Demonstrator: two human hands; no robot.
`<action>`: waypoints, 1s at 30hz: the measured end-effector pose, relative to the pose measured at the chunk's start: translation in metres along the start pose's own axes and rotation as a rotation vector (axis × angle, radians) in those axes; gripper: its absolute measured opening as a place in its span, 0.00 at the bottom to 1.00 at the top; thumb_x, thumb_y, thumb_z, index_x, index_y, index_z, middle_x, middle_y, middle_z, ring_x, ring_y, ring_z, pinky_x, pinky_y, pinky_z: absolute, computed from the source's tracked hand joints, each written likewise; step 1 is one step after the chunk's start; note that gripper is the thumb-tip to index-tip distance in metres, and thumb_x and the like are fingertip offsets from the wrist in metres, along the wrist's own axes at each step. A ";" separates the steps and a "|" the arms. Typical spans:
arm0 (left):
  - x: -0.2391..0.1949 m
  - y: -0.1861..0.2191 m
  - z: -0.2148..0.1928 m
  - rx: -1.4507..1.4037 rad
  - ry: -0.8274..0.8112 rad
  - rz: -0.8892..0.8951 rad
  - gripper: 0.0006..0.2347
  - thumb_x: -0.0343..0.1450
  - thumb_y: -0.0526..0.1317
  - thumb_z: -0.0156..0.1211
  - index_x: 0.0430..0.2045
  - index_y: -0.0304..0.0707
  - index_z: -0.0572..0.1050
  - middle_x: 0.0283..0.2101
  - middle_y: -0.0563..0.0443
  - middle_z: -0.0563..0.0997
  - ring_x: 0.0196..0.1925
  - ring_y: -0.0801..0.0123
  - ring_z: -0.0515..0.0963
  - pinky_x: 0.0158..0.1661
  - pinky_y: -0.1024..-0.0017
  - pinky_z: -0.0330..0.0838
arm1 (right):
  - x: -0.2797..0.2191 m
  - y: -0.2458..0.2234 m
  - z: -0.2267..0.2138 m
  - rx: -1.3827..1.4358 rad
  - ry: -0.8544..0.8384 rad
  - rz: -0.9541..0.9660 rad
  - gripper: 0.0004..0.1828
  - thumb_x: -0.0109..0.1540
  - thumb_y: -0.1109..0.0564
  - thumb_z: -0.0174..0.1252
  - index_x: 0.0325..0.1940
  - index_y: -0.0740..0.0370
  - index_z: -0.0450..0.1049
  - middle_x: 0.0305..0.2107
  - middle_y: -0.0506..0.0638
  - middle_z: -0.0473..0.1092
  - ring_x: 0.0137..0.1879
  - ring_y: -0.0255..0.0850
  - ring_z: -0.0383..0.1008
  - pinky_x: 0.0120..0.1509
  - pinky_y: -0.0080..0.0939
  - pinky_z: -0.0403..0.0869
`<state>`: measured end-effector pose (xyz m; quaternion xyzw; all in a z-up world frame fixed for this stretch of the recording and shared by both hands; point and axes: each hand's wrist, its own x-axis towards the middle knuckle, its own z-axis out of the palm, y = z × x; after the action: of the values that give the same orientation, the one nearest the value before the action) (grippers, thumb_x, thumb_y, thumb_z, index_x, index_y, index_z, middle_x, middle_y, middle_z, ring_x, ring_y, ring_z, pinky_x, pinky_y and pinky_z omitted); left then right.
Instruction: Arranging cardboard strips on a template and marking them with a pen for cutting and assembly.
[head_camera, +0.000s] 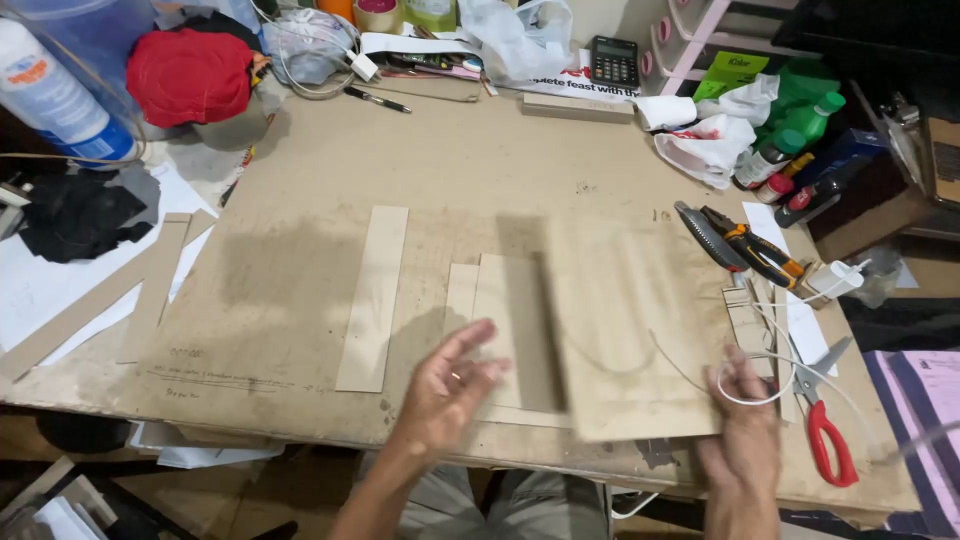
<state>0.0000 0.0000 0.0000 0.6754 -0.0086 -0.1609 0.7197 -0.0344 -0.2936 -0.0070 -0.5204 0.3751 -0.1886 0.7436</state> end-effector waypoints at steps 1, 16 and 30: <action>-0.001 0.007 -0.004 -0.003 -0.002 0.000 0.27 0.68 0.45 0.58 0.65 0.45 0.65 0.72 0.52 0.69 0.59 0.62 0.83 0.55 0.60 0.83 | 0.015 0.007 -0.015 -0.002 0.002 -0.002 0.26 0.63 0.67 0.53 0.60 0.43 0.72 0.63 0.46 0.71 0.62 0.40 0.74 0.60 0.39 0.78; -0.005 0.011 -0.043 0.051 0.276 -0.206 0.27 0.68 0.41 0.59 0.66 0.52 0.67 0.71 0.52 0.71 0.70 0.63 0.74 0.63 0.57 0.74 | 0.050 0.008 -0.063 0.076 0.103 -0.069 0.29 0.65 0.66 0.46 0.71 0.53 0.66 0.65 0.43 0.71 0.66 0.37 0.73 0.69 0.38 0.77; -0.007 0.011 -0.006 0.337 0.271 -0.195 0.26 0.70 0.54 0.52 0.66 0.62 0.64 0.70 0.60 0.72 0.68 0.64 0.76 0.58 0.64 0.84 | -0.035 0.041 0.021 0.079 -0.071 -0.012 0.27 0.66 0.63 0.52 0.70 0.54 0.69 0.51 0.50 0.75 0.53 0.35 0.74 0.52 0.39 0.74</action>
<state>-0.0029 0.0083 0.0113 0.7989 0.1266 -0.1340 0.5725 -0.0456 -0.2405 -0.0278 -0.4991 0.3377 -0.1890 0.7754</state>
